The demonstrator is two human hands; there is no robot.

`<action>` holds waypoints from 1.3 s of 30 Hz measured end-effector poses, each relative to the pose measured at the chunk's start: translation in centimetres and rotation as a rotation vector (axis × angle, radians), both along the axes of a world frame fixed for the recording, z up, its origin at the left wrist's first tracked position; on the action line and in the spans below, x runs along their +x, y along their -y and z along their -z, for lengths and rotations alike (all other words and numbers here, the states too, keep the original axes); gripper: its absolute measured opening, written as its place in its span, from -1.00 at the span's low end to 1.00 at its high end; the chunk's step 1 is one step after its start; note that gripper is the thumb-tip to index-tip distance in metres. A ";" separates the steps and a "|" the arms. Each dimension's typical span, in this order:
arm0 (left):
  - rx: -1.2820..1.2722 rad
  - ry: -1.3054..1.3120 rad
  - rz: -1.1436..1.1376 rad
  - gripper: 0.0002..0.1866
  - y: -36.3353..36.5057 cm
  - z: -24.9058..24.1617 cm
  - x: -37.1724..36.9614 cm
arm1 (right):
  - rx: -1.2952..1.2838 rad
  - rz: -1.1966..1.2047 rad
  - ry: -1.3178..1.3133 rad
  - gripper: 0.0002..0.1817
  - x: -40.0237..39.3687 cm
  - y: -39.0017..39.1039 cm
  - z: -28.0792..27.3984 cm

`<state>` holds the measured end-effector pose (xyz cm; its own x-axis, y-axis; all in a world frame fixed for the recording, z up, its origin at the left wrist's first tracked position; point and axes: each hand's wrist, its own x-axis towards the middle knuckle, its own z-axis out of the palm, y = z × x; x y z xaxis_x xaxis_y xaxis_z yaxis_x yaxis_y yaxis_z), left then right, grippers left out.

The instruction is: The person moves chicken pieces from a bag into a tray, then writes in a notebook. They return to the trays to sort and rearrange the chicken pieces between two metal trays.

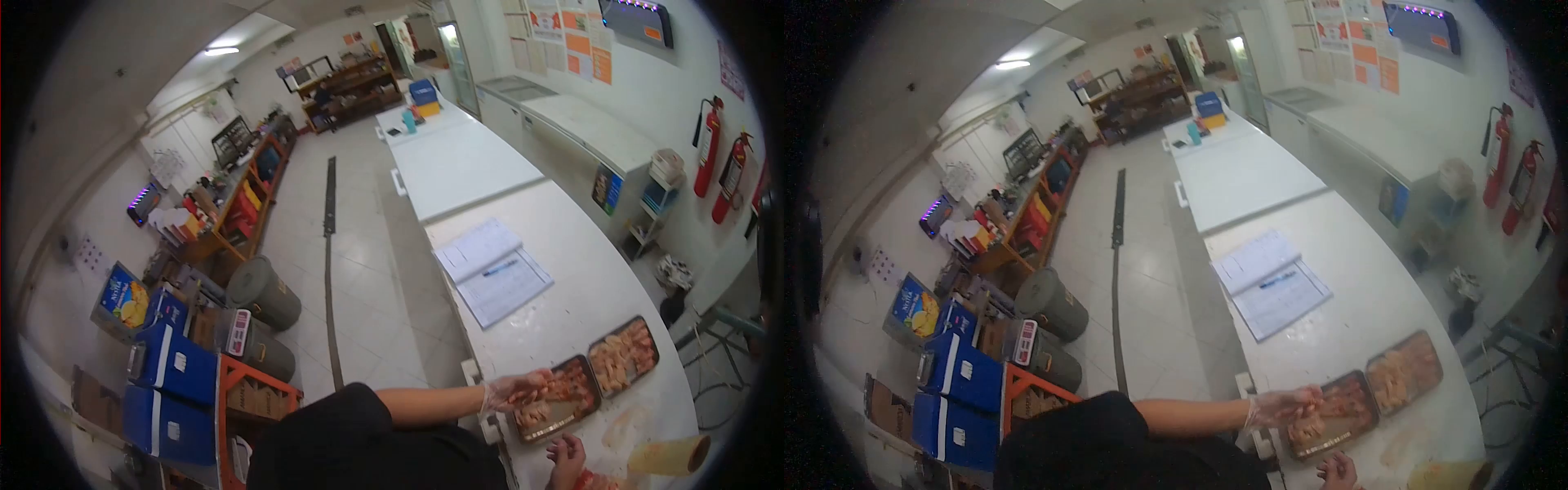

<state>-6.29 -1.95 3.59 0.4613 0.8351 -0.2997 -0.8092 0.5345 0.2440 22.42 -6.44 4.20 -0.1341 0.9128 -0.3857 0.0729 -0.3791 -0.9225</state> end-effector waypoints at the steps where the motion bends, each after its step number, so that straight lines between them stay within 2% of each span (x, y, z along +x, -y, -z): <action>1: -0.038 0.031 -0.061 -0.65 0.9 -2.3 -1.0 | 0.007 -0.056 0.057 -0.69 -0.7 -0.9 -1.0; 2: -0.013 0.092 -0.069 -0.65 1.3 -2.4 -2.8 | 0.036 -0.044 -0.044 -0.70 -1.7 -1.2 -1.3; 5: 0.086 0.255 -0.097 -0.67 3.6 -1.3 -7.9 | 0.145 -0.069 0.028 -0.66 -4.4 -1.6 -2.5; 6: 0.142 0.387 -0.109 -0.69 4.6 -1.0 -9.8 | 0.150 -0.082 0.044 -0.66 -5.6 -1.5 -3.2; 8: 0.161 0.324 -0.171 -0.72 7.0 -0.7 -13.9 | 0.193 -0.151 0.160 -0.65 -9.3 -1.0 -6.0; 12: 0.110 0.152 -0.306 -0.79 13.0 1.3 -23.7 | 0.219 -0.245 0.188 -0.62 -16.6 0.2 -5.2; 14: 0.093 0.170 -0.375 -0.81 16.5 2.7 -28.6 | 0.114 -0.159 0.003 -0.73 -20.6 1.1 -3.3; 18: 0.101 0.196 -0.514 -0.87 22.8 7.5 -36.6 | 0.136 -0.293 -0.021 -0.71 -28.5 3.4 -3.3; 21: 0.100 0.208 -0.609 -0.87 25.7 8.0 -40.4 | 0.096 -0.363 -0.027 -0.70 -32.8 4.4 -4.1; 26: 0.112 0.216 -0.630 -0.87 26.6 7.0 -44.6 | 0.119 -0.354 0.030 -0.74 -37.5 6.3 -6.2; 33: 0.142 0.182 -0.688 -0.92 25.4 6.0 -47.5 | 0.057 -0.342 0.071 -0.75 -39.0 7.9 -6.2; 39: 0.142 0.277 -0.682 -0.91 26.1 8.1 -47.8 | 0.035 -0.373 0.151 -0.72 -40.4 7.5 -6.5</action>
